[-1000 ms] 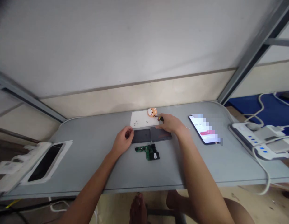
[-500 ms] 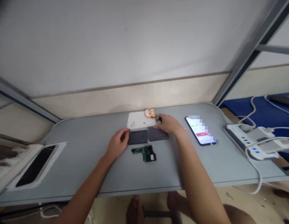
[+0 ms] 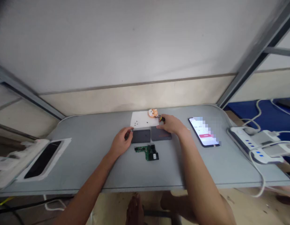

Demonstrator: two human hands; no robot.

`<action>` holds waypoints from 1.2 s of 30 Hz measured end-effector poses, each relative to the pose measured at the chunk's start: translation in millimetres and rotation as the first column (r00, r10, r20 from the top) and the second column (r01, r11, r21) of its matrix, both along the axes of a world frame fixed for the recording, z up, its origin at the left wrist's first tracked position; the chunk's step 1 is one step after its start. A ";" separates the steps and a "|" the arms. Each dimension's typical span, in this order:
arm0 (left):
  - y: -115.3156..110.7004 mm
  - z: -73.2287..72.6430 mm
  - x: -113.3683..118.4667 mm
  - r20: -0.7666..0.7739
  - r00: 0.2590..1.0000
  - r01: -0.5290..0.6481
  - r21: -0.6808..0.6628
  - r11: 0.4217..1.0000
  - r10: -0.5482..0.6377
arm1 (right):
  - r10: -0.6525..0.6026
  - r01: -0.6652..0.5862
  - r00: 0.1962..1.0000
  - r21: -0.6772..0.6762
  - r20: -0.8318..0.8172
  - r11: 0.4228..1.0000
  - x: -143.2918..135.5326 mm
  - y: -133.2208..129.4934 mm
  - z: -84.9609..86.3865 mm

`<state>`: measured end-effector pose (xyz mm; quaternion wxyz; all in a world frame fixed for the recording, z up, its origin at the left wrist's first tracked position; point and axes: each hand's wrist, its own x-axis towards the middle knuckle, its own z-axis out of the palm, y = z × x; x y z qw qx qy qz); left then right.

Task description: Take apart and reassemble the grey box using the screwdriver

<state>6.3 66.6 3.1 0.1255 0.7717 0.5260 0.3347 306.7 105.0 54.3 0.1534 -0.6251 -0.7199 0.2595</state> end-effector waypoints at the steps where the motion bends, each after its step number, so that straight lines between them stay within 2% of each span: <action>1: 0.1 -0.6 0.0 0.002 1.000 -0.001 0.006 1.000 0.001 | 0.007 -0.007 1.000 0.001 0.005 1.000 -0.2 -0.2 0.6; 11: -1.4 -1.5 1.3 -0.032 0.999 -0.025 0.018 1.000 0.026 | 0.005 -0.004 1.000 -0.041 0.017 0.999 -3.1 -2.9 3.0; 19: 1.2 -3.6 -0.3 0.005 1.000 -0.031 -0.003 1.000 0.031 | 0.034 -0.034 0.999 -0.010 0.025 0.999 -6.1 -3.0 0.5; 25: 2.2 -6.4 -1.5 0.025 0.999 -0.039 -0.014 0.999 0.040 | 0.022 -0.021 0.999 -0.027 0.030 0.999 1.9 0.2 -3.6; 30: 1.5 -4.7 -1.4 0.088 0.994 -0.049 -0.093 0.994 0.057 | 0.016 -0.016 1.000 -0.002 0.010 1.000 5.8 2.9 -9.5; 33: 1.5 -3.3 -1.6 0.085 0.996 -0.031 -0.114 0.993 0.041 | 0.009 -0.009 1.000 0.023 0.004 1.000 3.8 -0.5 -5.5; 36: 2.4 -2.9 -1.7 0.061 0.998 -0.020 -0.097 0.995 0.026 | -0.006 0.007 1.000 0.071 -0.028 0.997 0.8 -12.2 5.5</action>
